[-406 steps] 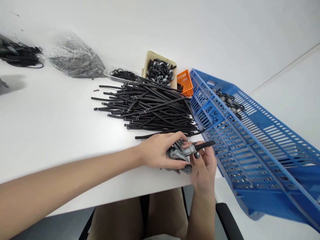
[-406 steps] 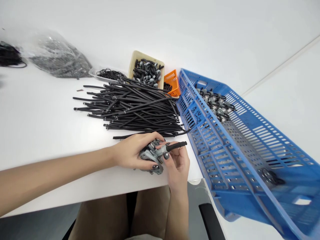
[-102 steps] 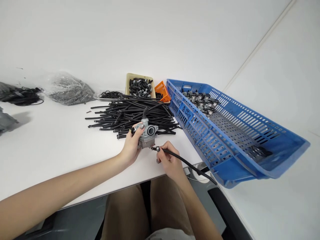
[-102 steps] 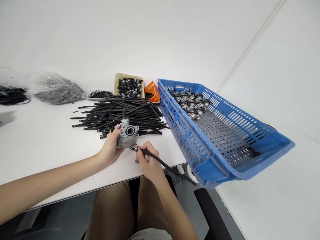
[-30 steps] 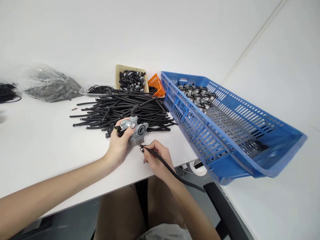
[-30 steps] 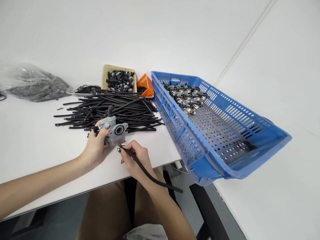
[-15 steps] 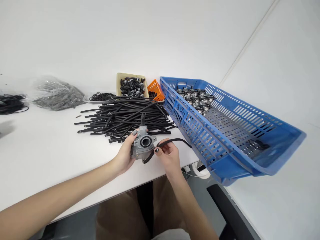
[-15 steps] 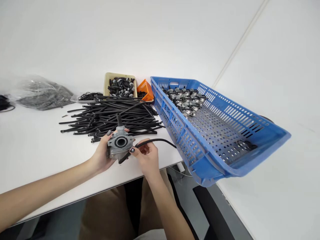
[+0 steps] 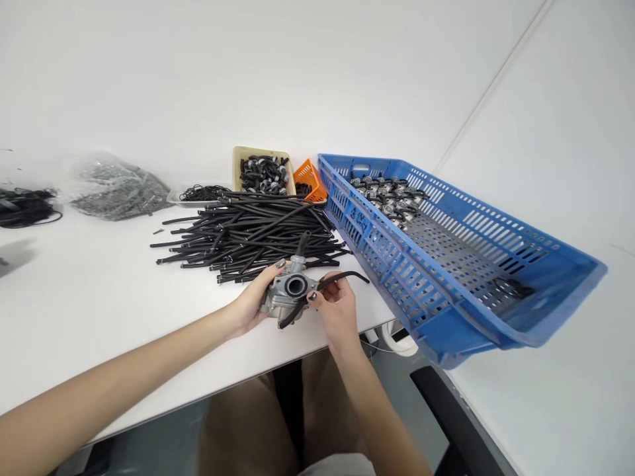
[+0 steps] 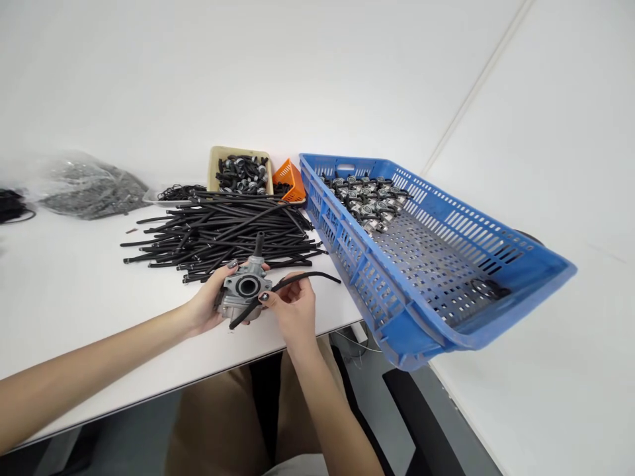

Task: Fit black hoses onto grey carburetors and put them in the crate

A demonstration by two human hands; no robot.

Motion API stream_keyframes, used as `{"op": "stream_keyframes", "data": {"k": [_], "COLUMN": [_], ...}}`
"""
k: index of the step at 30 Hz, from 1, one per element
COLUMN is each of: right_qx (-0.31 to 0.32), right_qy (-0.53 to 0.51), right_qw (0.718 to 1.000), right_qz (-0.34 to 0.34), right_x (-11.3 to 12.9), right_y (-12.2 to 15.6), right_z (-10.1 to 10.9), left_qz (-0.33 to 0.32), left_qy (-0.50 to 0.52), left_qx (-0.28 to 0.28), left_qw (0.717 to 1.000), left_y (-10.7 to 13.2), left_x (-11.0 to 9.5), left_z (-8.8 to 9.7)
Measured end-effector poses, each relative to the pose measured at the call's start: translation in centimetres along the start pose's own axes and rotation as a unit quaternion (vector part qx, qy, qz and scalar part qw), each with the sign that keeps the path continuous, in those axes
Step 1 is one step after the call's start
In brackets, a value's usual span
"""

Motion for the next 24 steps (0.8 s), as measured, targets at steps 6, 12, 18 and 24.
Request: {"op": "stream_keyframes", "data": {"k": [6,12,18,24], "right_qx": [-0.072,-0.096,-0.025,0.037], "right_qy": [-0.002,0.115,0.073,-0.005], "right_qw": [0.997,0.977,0.976,0.982], "right_qz": [0.035,0.154,0.204,0.186], "right_x": [-0.2,0.0,0.2,0.4], "right_y": [0.1,0.5,1.1,2.5], "right_z": [0.2,1.5,1.2,0.5], "left_qz": [0.010,0.007,-0.018,0.023], "left_qy": [-0.008,-0.009,0.015,0.044], "left_qx": [0.000,-0.032,-0.024,-0.055], "left_qw": [1.000,0.999,0.999,0.997], "left_y": [-0.1,-0.7,-0.6,-0.1], "left_x": [-0.2,0.5,0.4,0.0], "left_z": [0.1,0.8,0.8,0.4]}}
Point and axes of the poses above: each hand's wrist, its own y-axis away from the middle knuckle, its own z-axis out of the back of the hand, x = y × z, the point moved 4 cm from there along -y, towards the middle knuckle, and after that the axes turned 14 degrees about -x, right-handed, at the moved point
